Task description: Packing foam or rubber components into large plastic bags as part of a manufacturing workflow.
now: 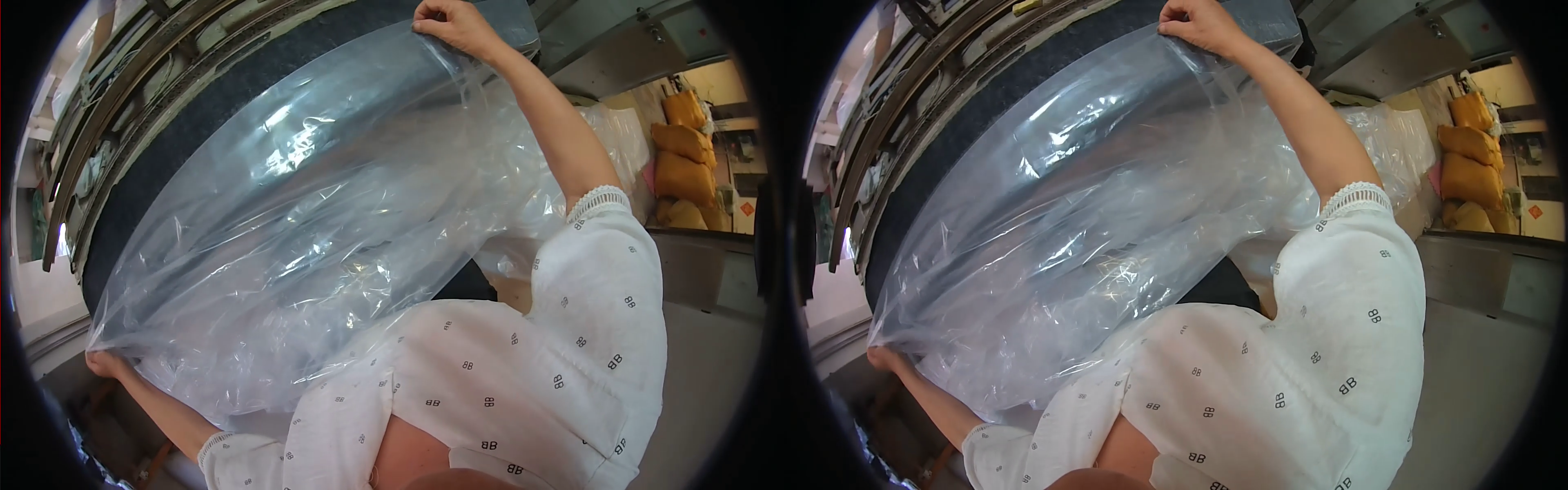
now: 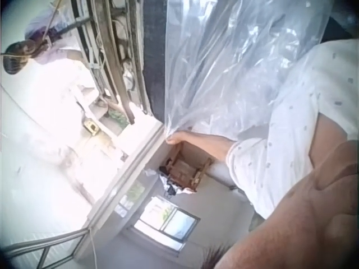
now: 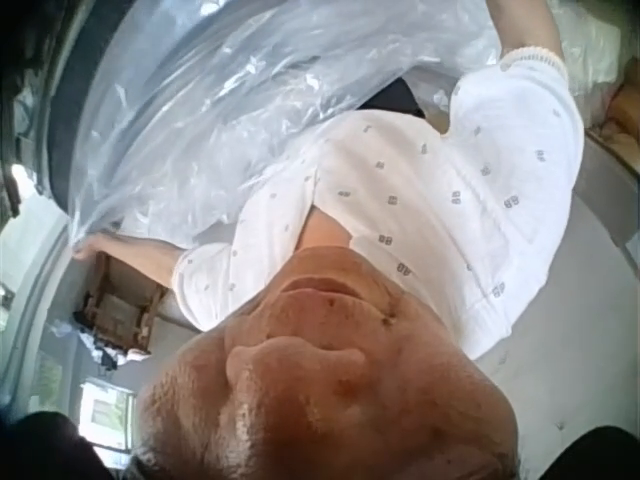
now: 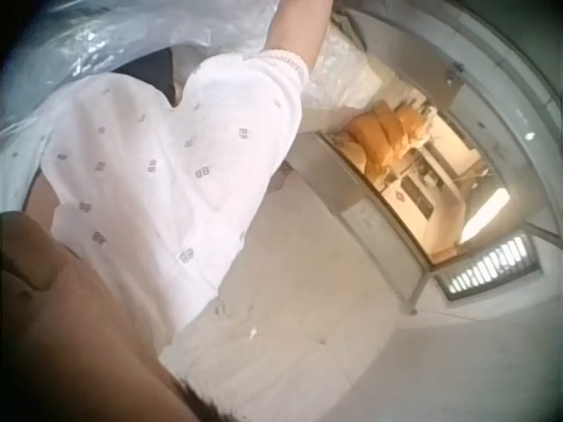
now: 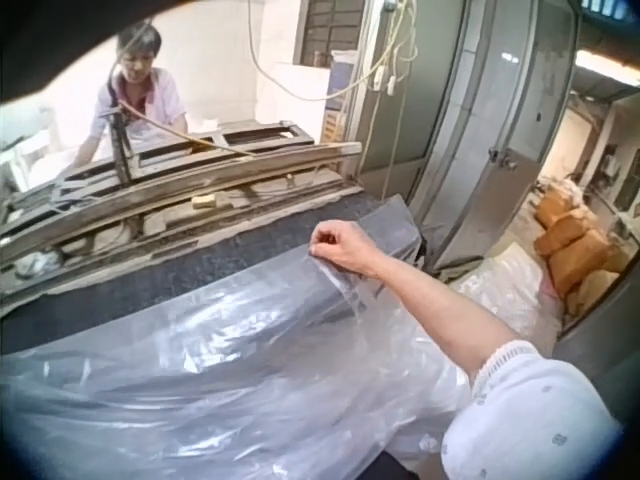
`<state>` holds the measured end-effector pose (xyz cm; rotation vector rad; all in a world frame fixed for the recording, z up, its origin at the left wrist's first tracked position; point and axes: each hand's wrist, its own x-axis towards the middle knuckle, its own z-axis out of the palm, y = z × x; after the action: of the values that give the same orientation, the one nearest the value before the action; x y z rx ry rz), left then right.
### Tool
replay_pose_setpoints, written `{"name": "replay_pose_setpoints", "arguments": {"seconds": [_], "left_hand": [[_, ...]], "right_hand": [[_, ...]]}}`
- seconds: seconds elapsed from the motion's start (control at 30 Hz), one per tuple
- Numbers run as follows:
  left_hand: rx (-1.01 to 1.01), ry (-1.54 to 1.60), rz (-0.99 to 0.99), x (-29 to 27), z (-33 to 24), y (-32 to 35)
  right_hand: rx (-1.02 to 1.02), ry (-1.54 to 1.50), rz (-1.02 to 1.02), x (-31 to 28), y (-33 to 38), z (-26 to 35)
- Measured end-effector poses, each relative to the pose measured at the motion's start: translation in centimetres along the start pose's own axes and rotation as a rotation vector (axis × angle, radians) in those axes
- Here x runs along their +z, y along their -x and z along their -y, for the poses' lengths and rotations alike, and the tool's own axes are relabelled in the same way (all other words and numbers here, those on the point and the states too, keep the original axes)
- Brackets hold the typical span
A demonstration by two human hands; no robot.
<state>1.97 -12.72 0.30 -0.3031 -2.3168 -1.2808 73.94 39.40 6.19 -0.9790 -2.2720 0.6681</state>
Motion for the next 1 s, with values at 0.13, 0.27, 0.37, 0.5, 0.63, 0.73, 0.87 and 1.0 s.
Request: {"name": "replay_pose_setpoints", "arguments": {"seconds": [0.13,0.27,0.37,0.5,0.63,0.73,0.87,1.0], "left_hand": [[-0.112,0.350,0.034,-8.1,1.9,-2.1],[-0.076,0.463,0.076,-12.3,1.6,-0.6],[-0.066,0.355,0.060,-16.5,3.2,0.4],[-0.200,0.358,0.178,-14.8,0.1,4.3],[-0.105,0.637,0.128,-7.8,-7.2,1.7],[-0.094,0.855,0.174,-5.3,-16.0,2.4],[0.078,0.304,0.044,4.7,-16.4,2.4],[0.146,0.099,-0.033,11.1,-14.6,5.8]], "right_hand": [[-0.085,0.073,-0.122,2.3,-0.6,0.5],[0.045,0.008,-0.085,2.3,-0.6,2.6],[0.122,-0.172,0.031,2.8,-1.3,2.6],[0.046,-0.152,0.287,0.4,-3.9,0.4],[0.113,-0.599,-0.213,-10.4,-8.2,-2.3],[0.108,-0.782,-0.409,-16.1,-12.1,-3.8],[0.026,-0.154,-0.369,-13.7,-15.3,-17.5],[0.096,-0.388,-0.544,-1.5,-11.5,-22.8]]}}
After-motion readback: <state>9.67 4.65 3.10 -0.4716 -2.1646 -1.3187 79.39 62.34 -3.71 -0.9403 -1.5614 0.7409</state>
